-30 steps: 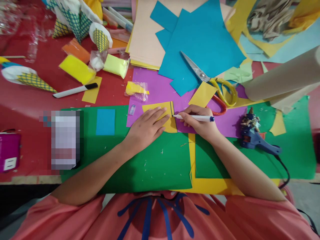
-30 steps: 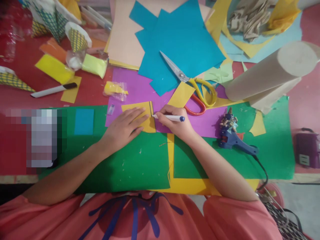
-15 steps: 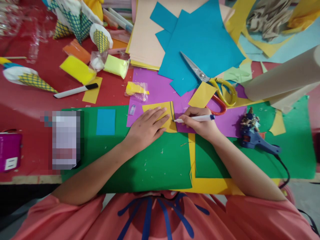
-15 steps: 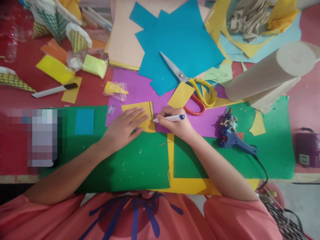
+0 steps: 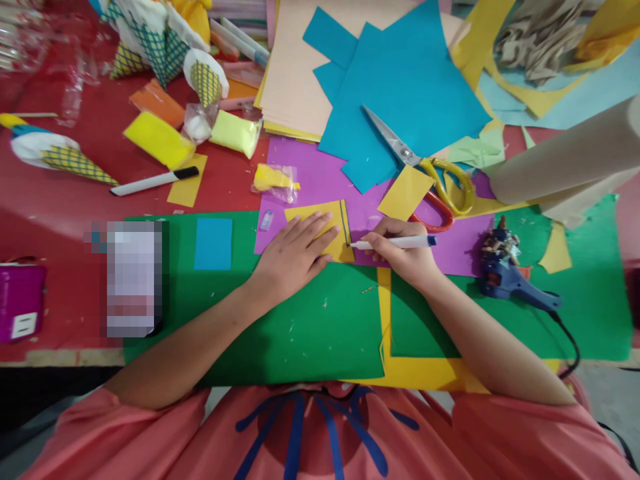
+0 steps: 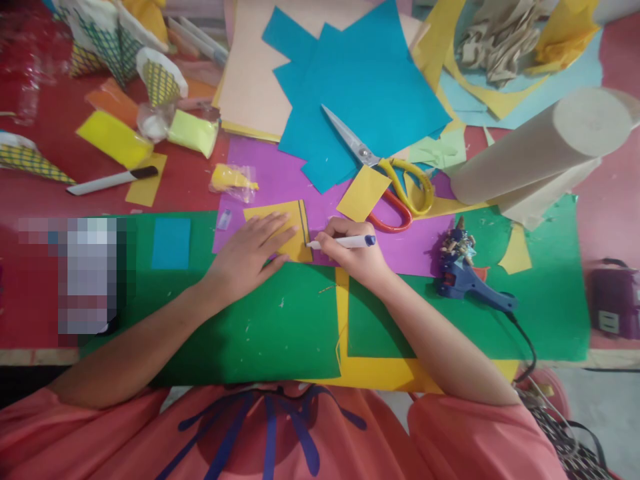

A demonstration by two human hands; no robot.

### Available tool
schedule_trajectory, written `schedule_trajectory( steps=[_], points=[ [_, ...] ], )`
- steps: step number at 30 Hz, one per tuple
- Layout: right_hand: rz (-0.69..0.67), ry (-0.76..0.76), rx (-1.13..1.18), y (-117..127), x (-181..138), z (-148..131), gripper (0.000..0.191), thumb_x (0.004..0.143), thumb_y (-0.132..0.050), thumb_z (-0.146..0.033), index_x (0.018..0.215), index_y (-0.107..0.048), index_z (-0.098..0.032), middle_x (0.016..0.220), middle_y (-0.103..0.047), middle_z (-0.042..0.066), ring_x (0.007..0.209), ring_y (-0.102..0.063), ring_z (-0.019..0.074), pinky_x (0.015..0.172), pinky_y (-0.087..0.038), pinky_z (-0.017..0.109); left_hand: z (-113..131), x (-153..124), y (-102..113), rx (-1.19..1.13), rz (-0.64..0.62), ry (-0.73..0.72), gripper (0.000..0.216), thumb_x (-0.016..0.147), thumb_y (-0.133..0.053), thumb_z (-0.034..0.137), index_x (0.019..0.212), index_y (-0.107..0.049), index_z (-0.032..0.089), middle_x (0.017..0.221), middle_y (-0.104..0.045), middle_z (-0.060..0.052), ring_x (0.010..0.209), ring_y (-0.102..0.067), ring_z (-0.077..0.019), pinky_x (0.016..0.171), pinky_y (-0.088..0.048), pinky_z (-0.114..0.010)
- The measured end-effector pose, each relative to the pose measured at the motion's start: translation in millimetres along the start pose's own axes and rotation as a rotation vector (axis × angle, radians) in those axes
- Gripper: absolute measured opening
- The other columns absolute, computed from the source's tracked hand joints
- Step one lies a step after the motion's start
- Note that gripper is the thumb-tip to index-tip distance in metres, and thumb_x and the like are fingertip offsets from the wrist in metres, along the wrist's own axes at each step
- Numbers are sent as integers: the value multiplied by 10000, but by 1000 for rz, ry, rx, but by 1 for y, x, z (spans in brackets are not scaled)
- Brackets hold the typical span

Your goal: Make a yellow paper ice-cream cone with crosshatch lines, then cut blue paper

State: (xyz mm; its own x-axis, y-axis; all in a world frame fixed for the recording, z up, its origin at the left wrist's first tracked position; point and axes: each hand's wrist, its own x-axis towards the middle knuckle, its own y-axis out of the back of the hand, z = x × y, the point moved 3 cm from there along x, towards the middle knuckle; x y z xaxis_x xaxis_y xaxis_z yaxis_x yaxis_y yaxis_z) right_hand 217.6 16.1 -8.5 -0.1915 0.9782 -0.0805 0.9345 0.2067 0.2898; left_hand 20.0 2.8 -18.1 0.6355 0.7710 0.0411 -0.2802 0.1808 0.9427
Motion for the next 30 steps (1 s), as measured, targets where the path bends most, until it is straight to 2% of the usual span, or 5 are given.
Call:
schedule_trajectory(
  steps=[9,20,30],
  points=[
    [-45,27,-90,-2,2,-4,245,792,-583,-273,577,-542,-163,483,-508,-37,441,-413,59,441,-299,211,2,1,2,50,-6,-10,421,944,-391,299,1342,-439,173,1446,-415,-121,1360,-354,-259,1118,-305,-475],
    [-120,63,-63,-3,3,-7,265,772,-576,-211,526,-494,-158,480,-426,-60,432,-324,37,417,-238,211,2,0,2,88,-1,-20,423,947,-387,310,1341,-438,169,1438,-425,-119,1354,-364,-261,1110,-317,-462],
    [-185,60,-81,-3,1,-7,255,755,-550,-163,510,-481,-153,451,-422,-56,432,-329,37,403,-236,196,2,1,2,87,-15,-4,420,951,-371,335,1336,-444,183,1446,-417,-104,1355,-362,-252,1115,-310,-453]
  ],
)
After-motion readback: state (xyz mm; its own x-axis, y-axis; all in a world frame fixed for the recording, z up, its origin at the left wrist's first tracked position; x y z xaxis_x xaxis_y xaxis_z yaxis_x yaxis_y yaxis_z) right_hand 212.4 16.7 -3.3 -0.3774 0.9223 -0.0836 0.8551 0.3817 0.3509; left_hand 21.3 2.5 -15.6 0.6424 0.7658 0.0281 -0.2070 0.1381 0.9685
